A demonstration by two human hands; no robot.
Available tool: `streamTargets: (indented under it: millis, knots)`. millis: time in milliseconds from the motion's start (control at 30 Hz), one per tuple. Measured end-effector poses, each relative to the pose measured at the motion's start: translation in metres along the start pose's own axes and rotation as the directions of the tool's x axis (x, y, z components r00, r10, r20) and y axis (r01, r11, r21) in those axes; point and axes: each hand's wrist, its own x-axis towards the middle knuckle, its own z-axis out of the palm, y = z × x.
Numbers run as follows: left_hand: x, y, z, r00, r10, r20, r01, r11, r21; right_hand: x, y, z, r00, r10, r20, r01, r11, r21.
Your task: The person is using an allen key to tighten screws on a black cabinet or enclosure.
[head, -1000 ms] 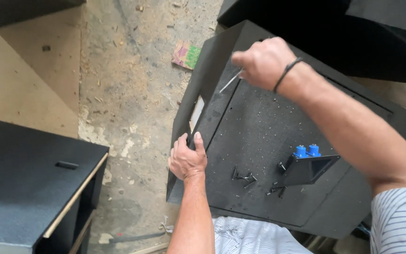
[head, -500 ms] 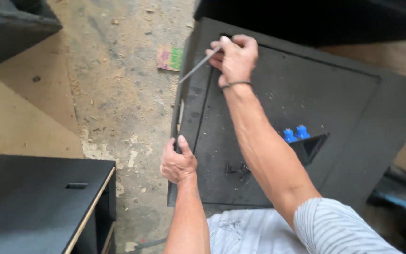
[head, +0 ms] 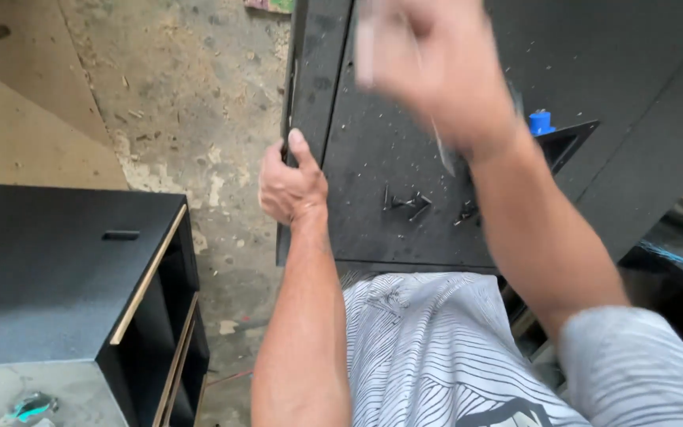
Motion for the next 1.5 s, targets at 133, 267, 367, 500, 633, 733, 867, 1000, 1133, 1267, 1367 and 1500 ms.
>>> streamTargets:
  millis: [133, 267, 367, 500, 633, 733, 867, 1000, 1133, 1267, 1367, 1500]
  knots:
    - [0.001, -0.003, -0.008, 0.988, -0.063, 0.141, 0.062, 0.998, 0.015, -0.109, 0.071, 0.054, 0.966, -0.111, 0.231, 0.156, 0.971, -0.183]
    - [-0.002, 0.002, -0.013, 0.984, -0.07, 0.164, 0.067, 0.998, 0.019, -0.165, 0.108, 0.094, 0.952, 0.036, 0.303, 0.186, 0.718, -0.671]
    - [-0.004, 0.0, -0.01, 0.986, -0.064, 0.154, 0.06, 0.998, 0.026, -0.169, 0.118, 0.101, 0.968, -0.058, 0.244, 0.209, 0.723, -0.659]
    - [-0.004, 0.0, -0.008, 0.987, -0.087, 0.136, 0.084, 0.996, 0.022, -0.161, 0.096, 0.079, 0.968, -0.047, 0.248, 0.19, 0.78, -0.596]
    - [-0.004, -0.007, 0.0, 0.989, -0.075, 0.125, 0.07, 0.997, 0.043, -0.096, 0.082, -0.018, 0.976, -0.216, 0.027, 0.2, 0.836, -0.511]
    - [-0.002, 0.002, -0.003, 1.0, -0.03, 0.007, 0.03, 1.0, 0.008, -0.035, 0.147, -0.092, 0.88, -0.475, -0.031, 0.365, 0.715, -0.597]
    - [-0.001, 0.001, -0.001, 1.0, -0.025, 0.003, 0.025, 1.0, 0.014, 0.021, 0.218, -0.129, 0.929, -0.352, -0.111, 0.221, 0.772, -0.596]
    - [0.001, 0.0, -0.001, 1.0, -0.013, -0.003, 0.013, 1.0, 0.009, 0.041, 0.241, -0.131, 0.956, -0.28, -0.085, 0.168, 0.764, -0.623]
    - [0.002, -0.002, 0.0, 1.0, -0.017, 0.002, 0.017, 1.0, 0.008, 0.046, 0.235, -0.131, 0.958, -0.28, -0.062, 0.174, 0.738, -0.652]
    - [0.001, -0.004, 0.002, 1.0, 0.011, -0.014, -0.011, 1.0, 0.015, 0.046, 0.226, -0.129, 0.973, -0.217, -0.081, 0.101, 0.713, -0.694]
    - [0.003, -0.003, 0.0, 1.0, 0.001, -0.013, -0.001, 1.0, 0.017, 0.05, 0.223, -0.119, 0.988, -0.143, -0.062, 0.017, 0.497, -0.868]
    - [0.002, -0.002, 0.0, 1.0, -0.009, 0.015, 0.009, 1.0, 0.021, 0.052, 0.194, -0.098, 0.984, -0.13, 0.122, 0.125, 0.017, -0.992]
